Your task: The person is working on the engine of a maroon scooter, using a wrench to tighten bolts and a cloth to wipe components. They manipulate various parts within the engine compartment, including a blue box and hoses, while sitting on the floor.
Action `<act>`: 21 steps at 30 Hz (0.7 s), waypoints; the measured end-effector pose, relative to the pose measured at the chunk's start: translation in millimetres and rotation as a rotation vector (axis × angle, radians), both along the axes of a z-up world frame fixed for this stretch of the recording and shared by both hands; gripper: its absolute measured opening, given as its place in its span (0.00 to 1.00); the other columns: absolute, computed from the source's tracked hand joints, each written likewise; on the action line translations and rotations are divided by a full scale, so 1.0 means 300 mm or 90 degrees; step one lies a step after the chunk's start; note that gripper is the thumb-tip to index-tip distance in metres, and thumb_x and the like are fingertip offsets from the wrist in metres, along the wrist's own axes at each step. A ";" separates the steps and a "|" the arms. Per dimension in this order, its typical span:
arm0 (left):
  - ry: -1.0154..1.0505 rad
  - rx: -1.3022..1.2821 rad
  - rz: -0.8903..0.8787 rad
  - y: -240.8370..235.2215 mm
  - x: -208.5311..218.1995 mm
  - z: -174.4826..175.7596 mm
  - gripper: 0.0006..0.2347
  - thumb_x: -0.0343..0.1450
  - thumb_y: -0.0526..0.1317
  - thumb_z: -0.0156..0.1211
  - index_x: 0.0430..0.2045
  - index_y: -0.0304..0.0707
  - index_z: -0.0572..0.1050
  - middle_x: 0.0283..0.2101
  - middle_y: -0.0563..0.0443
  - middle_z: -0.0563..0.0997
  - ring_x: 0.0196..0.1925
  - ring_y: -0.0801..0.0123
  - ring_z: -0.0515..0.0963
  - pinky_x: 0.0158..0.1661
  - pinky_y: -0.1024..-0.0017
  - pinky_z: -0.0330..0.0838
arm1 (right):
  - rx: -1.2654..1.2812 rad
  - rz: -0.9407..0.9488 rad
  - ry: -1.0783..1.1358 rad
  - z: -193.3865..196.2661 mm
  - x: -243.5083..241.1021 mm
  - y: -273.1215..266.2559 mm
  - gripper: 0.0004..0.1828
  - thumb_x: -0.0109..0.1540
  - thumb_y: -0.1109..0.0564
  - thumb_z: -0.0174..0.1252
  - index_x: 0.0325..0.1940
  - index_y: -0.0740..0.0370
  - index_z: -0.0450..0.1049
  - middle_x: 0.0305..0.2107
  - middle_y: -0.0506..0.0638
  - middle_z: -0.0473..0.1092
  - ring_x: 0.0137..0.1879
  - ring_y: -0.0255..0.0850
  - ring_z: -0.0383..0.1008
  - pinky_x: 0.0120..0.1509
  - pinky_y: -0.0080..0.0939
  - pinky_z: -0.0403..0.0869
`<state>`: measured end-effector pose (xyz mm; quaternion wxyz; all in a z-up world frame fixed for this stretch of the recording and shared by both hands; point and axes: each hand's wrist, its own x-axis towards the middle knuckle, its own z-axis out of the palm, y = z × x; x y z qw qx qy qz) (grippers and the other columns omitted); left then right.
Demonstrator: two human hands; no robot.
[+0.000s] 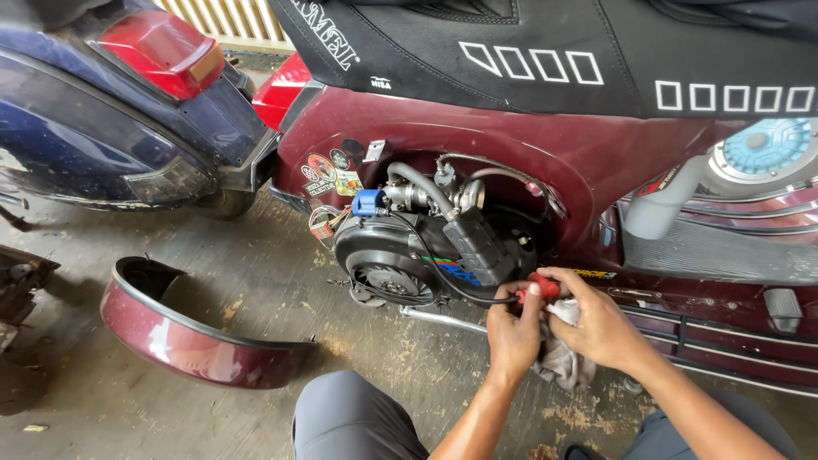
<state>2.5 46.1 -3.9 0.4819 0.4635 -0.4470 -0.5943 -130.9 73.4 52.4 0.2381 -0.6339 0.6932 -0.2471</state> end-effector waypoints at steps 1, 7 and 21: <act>-0.001 -0.003 -0.001 0.002 0.009 0.000 0.08 0.74 0.46 0.63 0.40 0.46 0.82 0.30 0.49 0.86 0.36 0.68 0.86 0.41 0.70 0.78 | -0.003 -0.001 -0.001 -0.025 -0.008 0.007 0.42 0.51 0.61 0.66 0.69 0.41 0.66 0.41 0.58 0.76 0.52 0.58 0.78 0.58 0.60 0.75; 0.182 0.099 -0.022 0.041 0.042 0.021 0.10 0.73 0.39 0.61 0.42 0.30 0.76 0.37 0.46 0.84 0.39 0.73 0.82 0.43 0.78 0.78 | -0.027 0.004 -0.153 -0.121 -0.031 0.053 0.37 0.54 0.63 0.65 0.65 0.57 0.60 0.44 0.53 0.76 0.45 0.41 0.80 0.49 0.41 0.78; 0.253 0.102 -0.027 0.069 0.052 -0.069 0.08 0.72 0.31 0.63 0.42 0.32 0.73 0.39 0.44 0.82 0.39 0.70 0.79 0.42 0.76 0.76 | -0.083 -0.208 -0.425 -0.166 -0.152 0.083 0.27 0.54 0.74 0.52 0.59 0.69 0.69 0.44 0.68 0.72 0.40 0.52 0.74 0.37 0.46 0.74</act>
